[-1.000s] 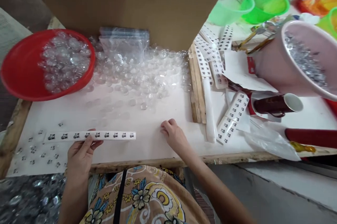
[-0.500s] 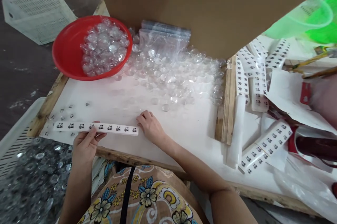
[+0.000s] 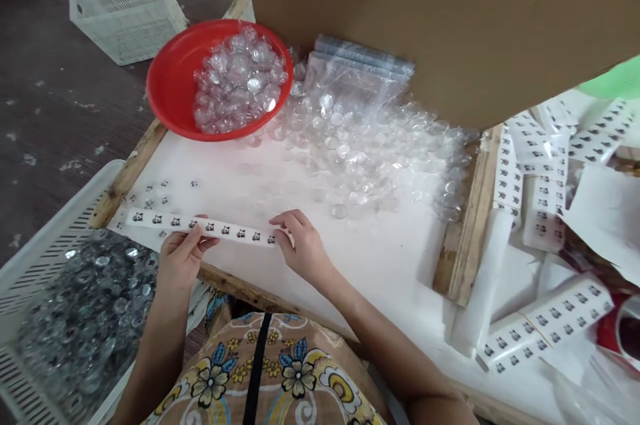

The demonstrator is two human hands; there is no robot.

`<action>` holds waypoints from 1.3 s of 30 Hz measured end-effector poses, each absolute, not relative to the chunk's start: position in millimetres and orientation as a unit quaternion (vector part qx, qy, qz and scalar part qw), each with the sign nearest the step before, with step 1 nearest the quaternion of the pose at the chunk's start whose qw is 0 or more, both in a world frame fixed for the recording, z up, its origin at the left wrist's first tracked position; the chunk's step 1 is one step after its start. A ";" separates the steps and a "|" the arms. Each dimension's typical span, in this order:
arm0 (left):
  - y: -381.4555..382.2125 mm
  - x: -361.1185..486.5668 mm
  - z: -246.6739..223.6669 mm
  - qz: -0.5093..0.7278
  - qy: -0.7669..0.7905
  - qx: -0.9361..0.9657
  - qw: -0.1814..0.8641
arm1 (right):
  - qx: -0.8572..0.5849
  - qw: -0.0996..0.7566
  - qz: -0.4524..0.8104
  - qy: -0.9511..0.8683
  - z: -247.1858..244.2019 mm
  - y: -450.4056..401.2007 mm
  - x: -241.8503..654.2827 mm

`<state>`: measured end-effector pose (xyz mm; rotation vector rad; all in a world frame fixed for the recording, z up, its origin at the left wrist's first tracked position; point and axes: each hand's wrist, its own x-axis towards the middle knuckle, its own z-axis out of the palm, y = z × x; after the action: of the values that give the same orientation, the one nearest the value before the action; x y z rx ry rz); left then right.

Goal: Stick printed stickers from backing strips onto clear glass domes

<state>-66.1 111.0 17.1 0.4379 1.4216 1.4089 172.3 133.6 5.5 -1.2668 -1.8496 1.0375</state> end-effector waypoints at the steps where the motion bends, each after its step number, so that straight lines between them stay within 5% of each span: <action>1: 109.5 -65.0 16.9 0.594 0.589 0.188 0.515 | -0.480 0.320 0.426 -0.697 9.1 135.9 169.4; 7: 98.2 -58.4 18.6 0.627 0.592 0.230 0.452 | -0.510 0.281 0.510 -0.633 13.9 141.7 161.5; 16: 96.0 -57.0 21.2 0.667 0.582 0.190 0.424 | -0.491 0.354 0.358 -0.711 8.5 140.6 143.8; 24: 90.4 -90.5 15.4 0.727 0.560 0.074 0.390 | -0.466 0.398 0.375 -0.695 15.9 172.8 119.9; 30: 80.3 -129.4 19.5 0.740 0.576 0.037 0.345 | -0.511 0.237 0.504 -0.654 10.6 211.7 106.3; 39: 77.0 -132.2 14.6 0.737 0.579 0.010 0.349 | -0.541 0.153 0.441 -0.700 2.3 216.0 91.1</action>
<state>-132.2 77.0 14.6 0.0263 1.5005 1.9100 91.1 216.0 2.3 -1.5509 -2.0080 1.2639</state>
